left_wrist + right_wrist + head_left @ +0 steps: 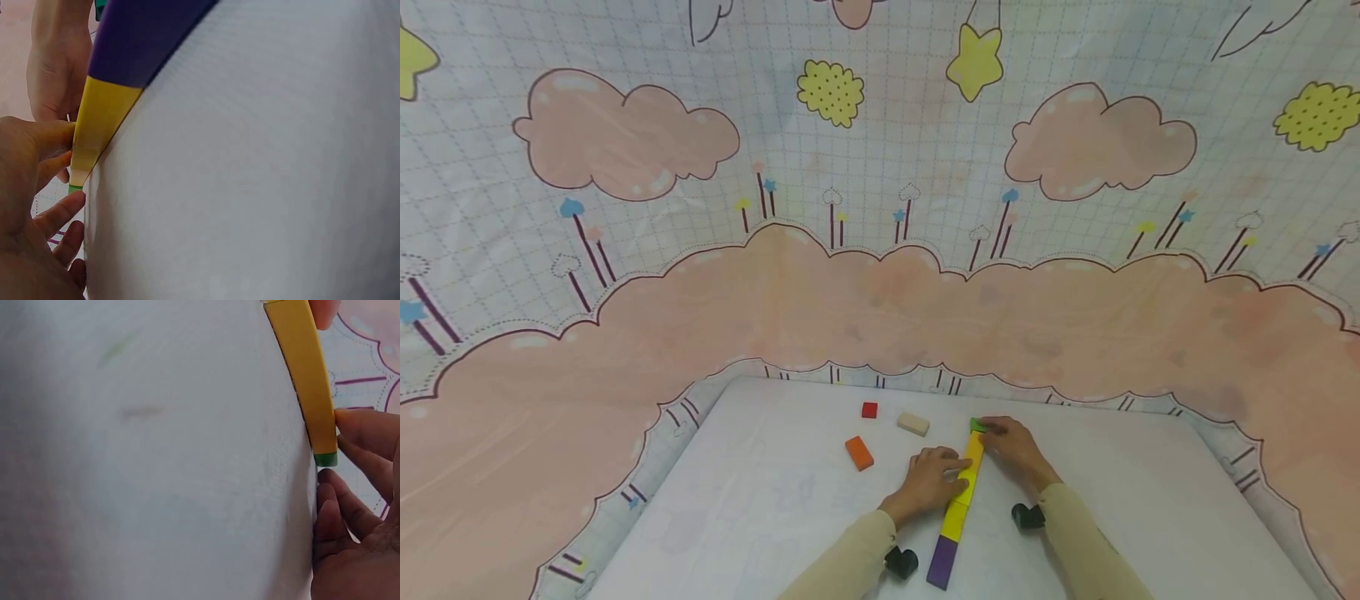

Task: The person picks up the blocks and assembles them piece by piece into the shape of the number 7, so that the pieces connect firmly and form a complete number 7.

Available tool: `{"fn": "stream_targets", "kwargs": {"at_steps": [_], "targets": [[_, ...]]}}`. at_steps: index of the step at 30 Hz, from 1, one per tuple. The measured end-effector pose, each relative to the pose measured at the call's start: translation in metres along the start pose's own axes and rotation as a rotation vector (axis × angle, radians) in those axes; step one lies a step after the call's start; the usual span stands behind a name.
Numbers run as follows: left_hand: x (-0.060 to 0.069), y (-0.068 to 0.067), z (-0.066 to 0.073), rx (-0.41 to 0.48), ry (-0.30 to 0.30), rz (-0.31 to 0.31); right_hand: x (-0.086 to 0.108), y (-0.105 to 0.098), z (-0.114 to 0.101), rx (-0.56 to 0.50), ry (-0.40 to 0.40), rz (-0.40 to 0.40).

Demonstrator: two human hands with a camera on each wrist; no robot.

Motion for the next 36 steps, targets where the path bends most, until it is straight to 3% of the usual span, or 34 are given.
{"fn": "stream_targets", "kwargs": {"at_steps": [36], "targets": [[0.0036,-0.0035,0.0032,0.008,0.009,0.011,0.0021,0.0012,-0.0038,-0.016,0.016,0.016]]}}
Point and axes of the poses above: each hand's wrist, its own x-axis away from the middle knuckle, its own y-axis out of the palm, z = x × y, the point moved 4 cm from there along -x, towards the middle knuckle, and after that the axes turned 13 degrees about -y, right-handed, at the moved point
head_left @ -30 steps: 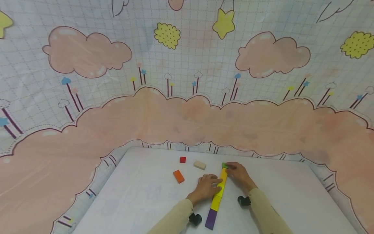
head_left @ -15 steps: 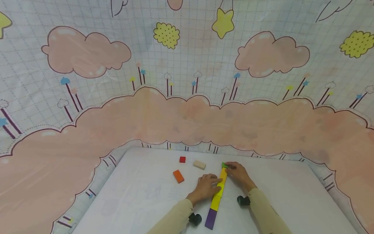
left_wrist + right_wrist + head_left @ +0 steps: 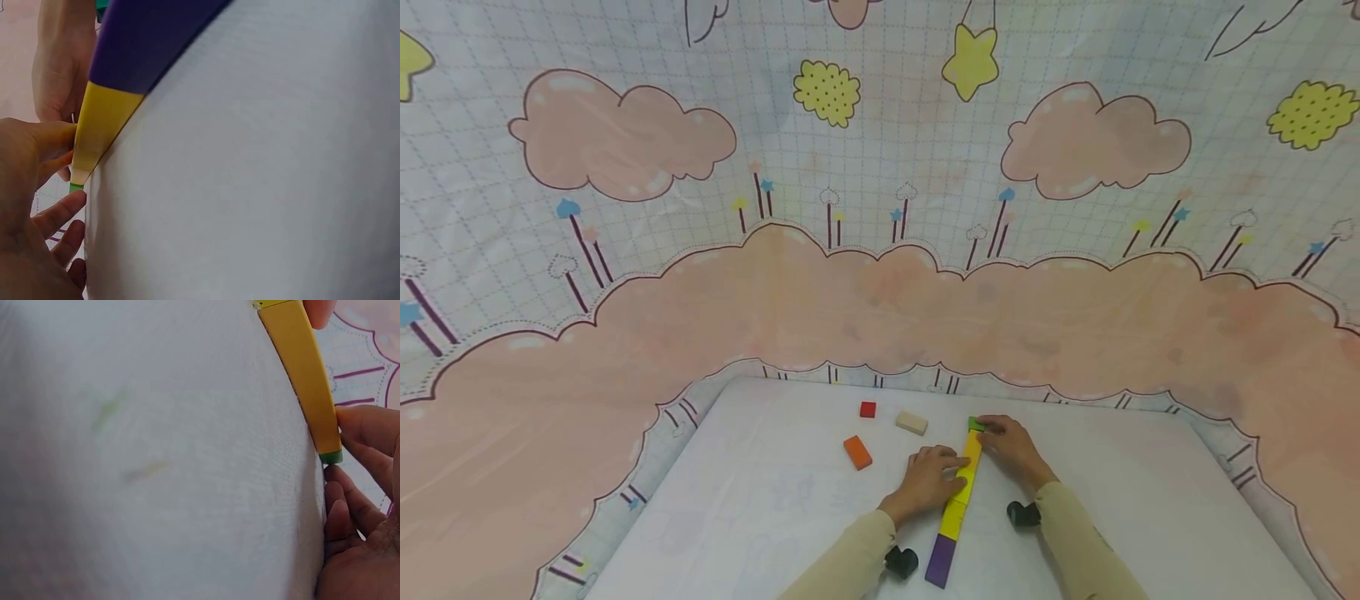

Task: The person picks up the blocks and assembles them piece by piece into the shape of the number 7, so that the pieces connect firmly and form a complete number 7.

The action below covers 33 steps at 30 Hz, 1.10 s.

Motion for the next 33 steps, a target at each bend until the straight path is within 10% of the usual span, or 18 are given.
{"fn": "stream_targets", "kwargs": {"at_steps": [33], "targets": [[0.016,-0.020,-0.020,0.172,-0.031,-0.009,0.002,0.000,0.000,0.002,0.024,-0.002]]}}
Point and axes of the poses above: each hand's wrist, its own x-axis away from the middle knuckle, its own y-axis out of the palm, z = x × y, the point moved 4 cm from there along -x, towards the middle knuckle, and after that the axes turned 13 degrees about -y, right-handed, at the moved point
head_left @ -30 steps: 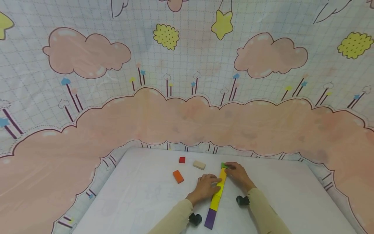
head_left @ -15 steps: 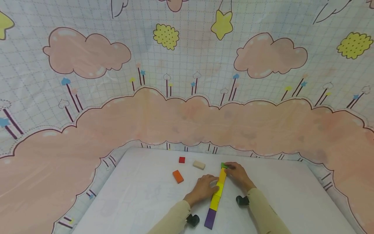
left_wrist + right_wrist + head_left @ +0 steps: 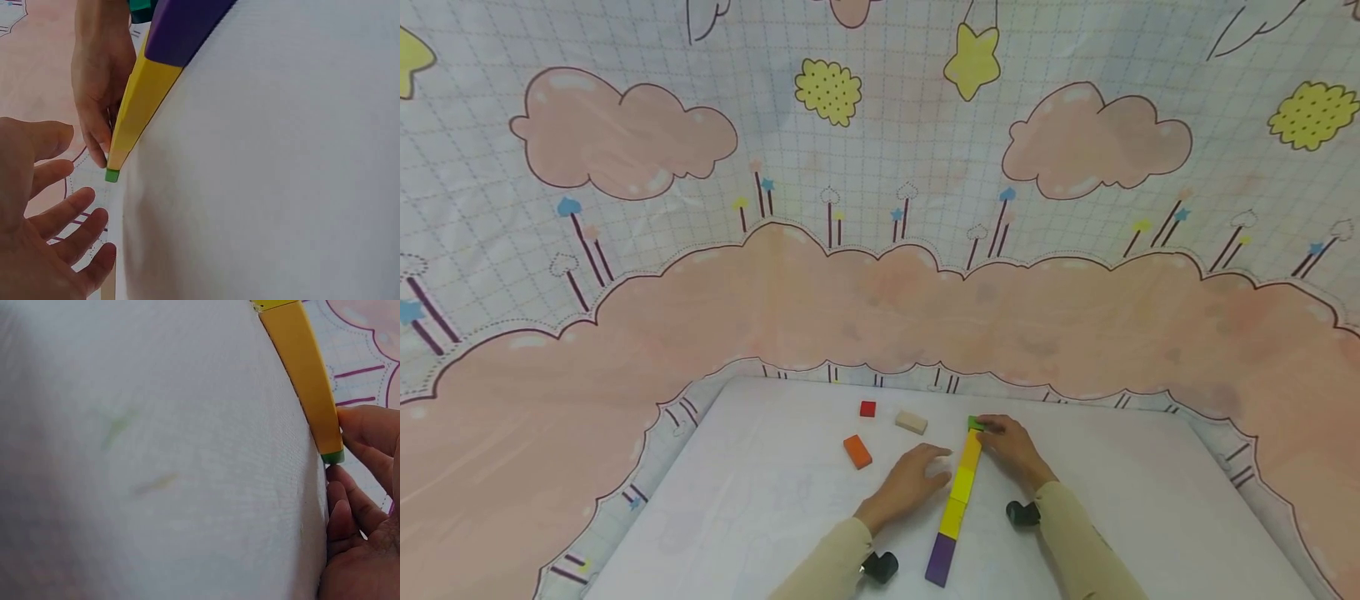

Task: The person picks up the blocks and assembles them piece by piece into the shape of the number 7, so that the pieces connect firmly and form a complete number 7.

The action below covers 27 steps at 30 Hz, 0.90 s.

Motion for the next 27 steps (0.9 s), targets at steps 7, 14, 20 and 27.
{"fn": "stream_targets", "kwargs": {"at_steps": [7,14,20,27], "targets": [[0.004,-0.015,-0.006,0.035,0.010,0.049,0.000,0.000,0.000,0.007,0.002,0.007],[0.001,-0.033,-0.015,0.091,0.023,0.114,-0.001,0.001,0.001,-0.009,-0.025,0.002],[-0.010,-0.047,-0.024,0.161,0.024,0.193,-0.001,0.000,0.003,-0.013,-0.024,0.004],[-0.030,-0.053,-0.031,0.217,-0.039,0.245,0.001,0.000,0.001,-0.018,-0.020,0.002]]}}
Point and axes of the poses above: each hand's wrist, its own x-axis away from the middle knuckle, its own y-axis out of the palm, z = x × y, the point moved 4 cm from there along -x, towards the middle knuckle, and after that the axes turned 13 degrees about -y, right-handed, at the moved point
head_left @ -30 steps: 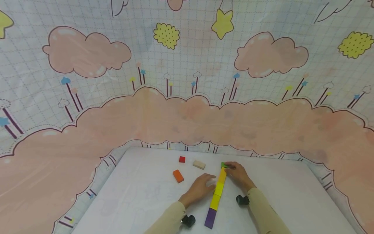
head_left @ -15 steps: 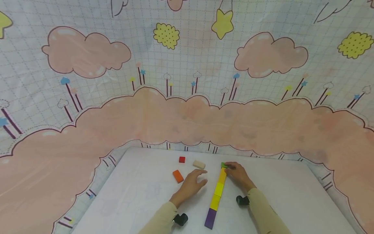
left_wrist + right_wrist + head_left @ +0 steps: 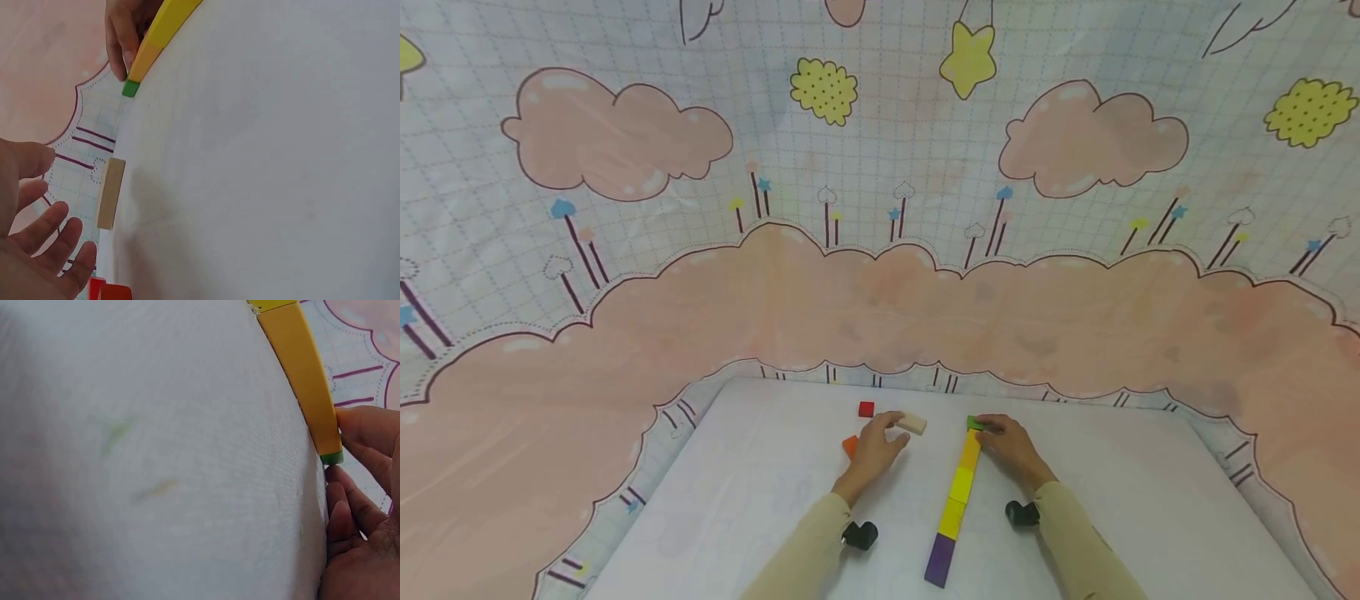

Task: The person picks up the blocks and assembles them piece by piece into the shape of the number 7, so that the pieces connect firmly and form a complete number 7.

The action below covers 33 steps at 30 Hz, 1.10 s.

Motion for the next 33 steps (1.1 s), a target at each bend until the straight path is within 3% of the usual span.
{"fn": "stream_targets", "kwargs": {"at_steps": [6,14,20,33], "targets": [[-0.015,0.002,-0.001,0.013,-0.039,-0.003,0.001,-0.001,0.000,-0.003,-0.009,-0.002],[-0.025,0.010,-0.001,0.003,-0.071,-0.037,0.000,-0.001,0.002,-0.023,0.004,0.001],[-0.031,0.013,-0.004,0.007,-0.122,-0.016,-0.003,0.001,0.006,-0.011,-0.009,0.007],[-0.038,0.017,-0.003,-0.043,-0.132,-0.009,-0.002,0.000,0.003,-0.018,-0.007,0.018]]}}
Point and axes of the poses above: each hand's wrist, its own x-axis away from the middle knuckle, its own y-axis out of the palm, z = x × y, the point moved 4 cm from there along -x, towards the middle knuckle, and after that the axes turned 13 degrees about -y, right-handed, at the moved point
